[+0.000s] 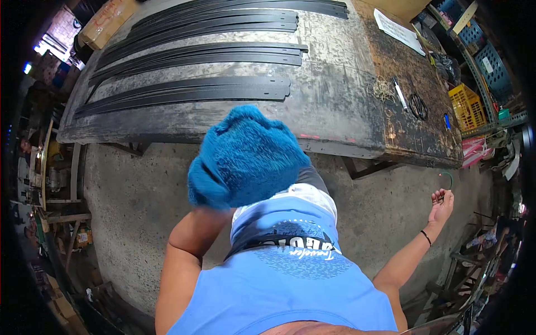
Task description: Measuring and cutting long leather straps using a template and scissors on a workbench.
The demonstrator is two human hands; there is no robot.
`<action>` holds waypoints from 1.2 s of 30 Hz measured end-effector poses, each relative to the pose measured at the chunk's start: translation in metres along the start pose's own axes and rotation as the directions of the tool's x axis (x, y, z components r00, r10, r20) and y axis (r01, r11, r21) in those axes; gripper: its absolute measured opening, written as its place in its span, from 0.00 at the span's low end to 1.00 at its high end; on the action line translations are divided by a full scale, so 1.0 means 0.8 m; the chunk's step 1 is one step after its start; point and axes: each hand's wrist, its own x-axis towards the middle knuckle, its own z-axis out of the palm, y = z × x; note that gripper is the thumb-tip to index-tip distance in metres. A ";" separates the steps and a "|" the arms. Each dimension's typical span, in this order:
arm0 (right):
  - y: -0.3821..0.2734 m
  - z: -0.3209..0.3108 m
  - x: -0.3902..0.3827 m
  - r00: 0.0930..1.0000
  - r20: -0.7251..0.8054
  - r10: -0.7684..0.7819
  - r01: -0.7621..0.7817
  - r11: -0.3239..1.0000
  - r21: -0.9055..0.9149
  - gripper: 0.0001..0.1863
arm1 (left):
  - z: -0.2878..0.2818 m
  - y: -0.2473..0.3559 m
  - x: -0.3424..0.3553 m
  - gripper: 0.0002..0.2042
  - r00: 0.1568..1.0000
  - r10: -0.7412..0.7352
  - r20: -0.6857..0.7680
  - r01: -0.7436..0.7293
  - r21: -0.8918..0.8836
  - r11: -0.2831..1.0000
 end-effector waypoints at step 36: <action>0.273 -0.054 -0.115 0.870 -0.435 0.231 -0.488 0.290 -0.823 0.14 | 0.071 -0.029 0.258 0.20 0.896 0.128 0.425 -0.193 0.113 0.975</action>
